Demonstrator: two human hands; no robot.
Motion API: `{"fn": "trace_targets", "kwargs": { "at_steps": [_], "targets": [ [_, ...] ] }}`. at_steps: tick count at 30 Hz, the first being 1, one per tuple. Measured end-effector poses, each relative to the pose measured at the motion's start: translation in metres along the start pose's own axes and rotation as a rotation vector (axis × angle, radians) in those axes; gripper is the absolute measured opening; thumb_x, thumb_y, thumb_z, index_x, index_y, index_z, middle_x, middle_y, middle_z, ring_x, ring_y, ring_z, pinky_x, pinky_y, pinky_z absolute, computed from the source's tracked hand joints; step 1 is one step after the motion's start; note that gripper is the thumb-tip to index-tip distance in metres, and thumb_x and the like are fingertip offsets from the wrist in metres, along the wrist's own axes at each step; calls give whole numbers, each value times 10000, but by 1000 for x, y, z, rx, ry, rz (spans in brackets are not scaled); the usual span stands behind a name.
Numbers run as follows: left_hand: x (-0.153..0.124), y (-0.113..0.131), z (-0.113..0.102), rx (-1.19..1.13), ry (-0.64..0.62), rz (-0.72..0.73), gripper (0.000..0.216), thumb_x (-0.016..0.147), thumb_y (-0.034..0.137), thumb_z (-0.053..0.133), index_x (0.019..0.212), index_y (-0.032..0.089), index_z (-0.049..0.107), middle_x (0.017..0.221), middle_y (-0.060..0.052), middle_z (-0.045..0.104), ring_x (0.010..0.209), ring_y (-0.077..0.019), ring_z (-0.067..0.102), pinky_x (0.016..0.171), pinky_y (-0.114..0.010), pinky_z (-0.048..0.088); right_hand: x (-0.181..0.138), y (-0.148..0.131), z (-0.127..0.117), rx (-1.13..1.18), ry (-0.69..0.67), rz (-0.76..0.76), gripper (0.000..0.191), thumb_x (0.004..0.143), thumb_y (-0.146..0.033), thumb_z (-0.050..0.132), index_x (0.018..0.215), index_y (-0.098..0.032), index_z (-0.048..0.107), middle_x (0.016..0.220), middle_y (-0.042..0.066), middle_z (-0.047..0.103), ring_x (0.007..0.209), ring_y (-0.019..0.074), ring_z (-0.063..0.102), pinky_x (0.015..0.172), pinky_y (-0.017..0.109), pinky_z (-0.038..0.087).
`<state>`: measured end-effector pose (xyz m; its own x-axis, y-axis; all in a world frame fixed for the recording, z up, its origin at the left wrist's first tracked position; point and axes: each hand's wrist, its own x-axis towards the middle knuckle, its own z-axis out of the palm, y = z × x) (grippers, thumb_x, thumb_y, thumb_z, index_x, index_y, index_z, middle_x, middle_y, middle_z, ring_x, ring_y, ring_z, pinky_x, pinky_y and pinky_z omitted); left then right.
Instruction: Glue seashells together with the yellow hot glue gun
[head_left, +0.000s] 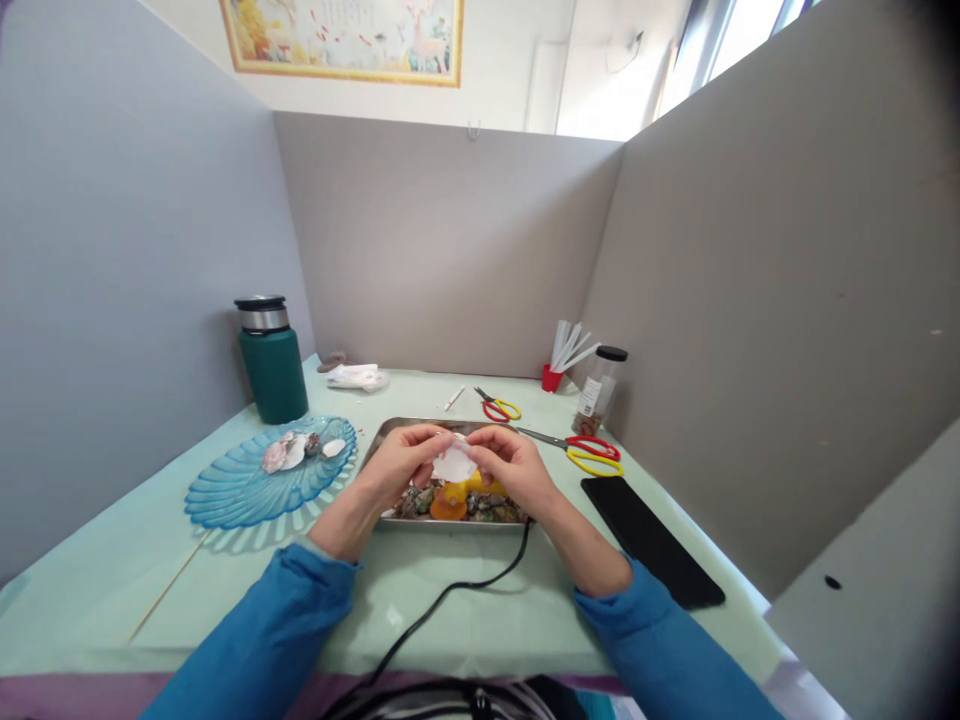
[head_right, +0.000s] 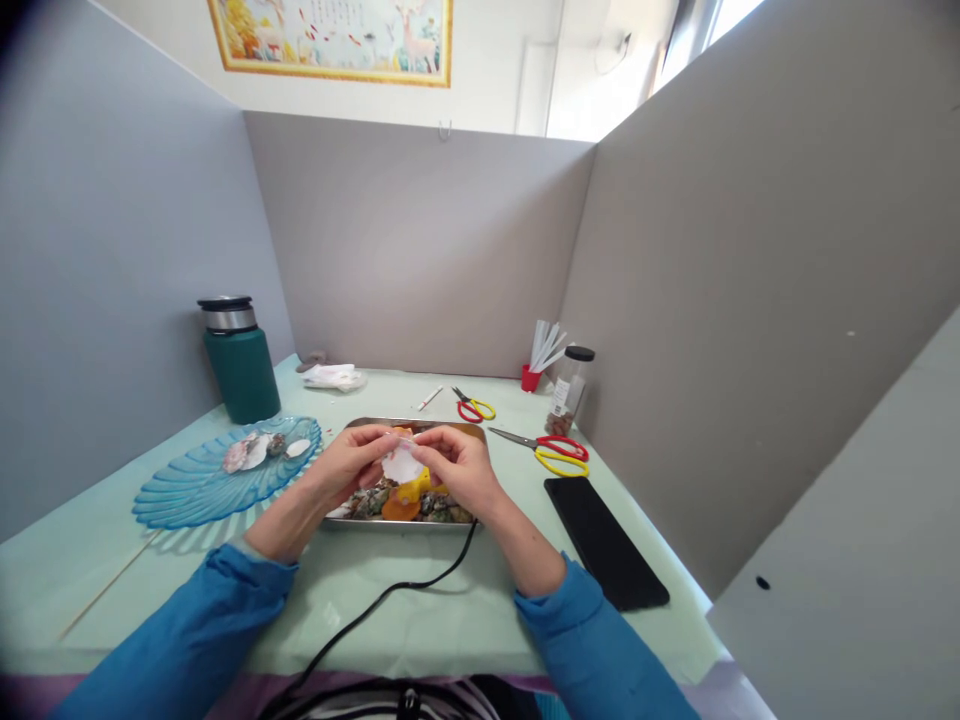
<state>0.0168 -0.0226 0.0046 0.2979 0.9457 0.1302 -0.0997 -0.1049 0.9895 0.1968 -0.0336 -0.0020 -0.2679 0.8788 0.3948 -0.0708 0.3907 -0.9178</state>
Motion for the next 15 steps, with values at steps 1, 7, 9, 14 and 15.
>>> {"fn": "trace_targets", "kwargs": {
  "at_steps": [1,7,9,14,15],
  "targets": [
    [0,-1,-1,-2,9,-2,341,688,438,704,801,120,657,428,65,448,316,-14,303,341,-159,178,0,0,0,0,-2,0,262,727,-397,672,836,-163,628,570,-47,543,457,62,452,449,195,381],
    [0,-1,-3,7,-72,-22,337,694,448,699,719,118,634,354,77,383,312,-20,263,351,-165,161,-2,3,0,13,-80,17,257,720,-393,683,815,-167,605,596,-39,552,460,63,465,441,193,390],
    [-2,1,-4,-3,-120,-25,324,700,435,697,716,117,635,343,77,382,311,-19,266,358,-163,174,-3,1,0,43,-139,34,257,713,-385,691,794,-167,583,582,-46,548,443,60,465,436,193,389],
    [-5,4,-4,-14,-190,-15,326,690,432,702,669,119,615,325,81,363,302,-19,255,349,-162,174,-7,-6,-1,95,-221,63,275,700,-384,703,779,-163,560,594,-39,581,425,54,479,426,186,387],
    [-5,3,-4,-12,-198,-16,331,687,436,703,665,119,612,324,81,360,301,-20,253,347,-162,174,-7,-6,-1,99,-229,67,277,698,-383,705,780,-162,560,589,-40,582,422,54,482,424,185,385]
  ]
}}
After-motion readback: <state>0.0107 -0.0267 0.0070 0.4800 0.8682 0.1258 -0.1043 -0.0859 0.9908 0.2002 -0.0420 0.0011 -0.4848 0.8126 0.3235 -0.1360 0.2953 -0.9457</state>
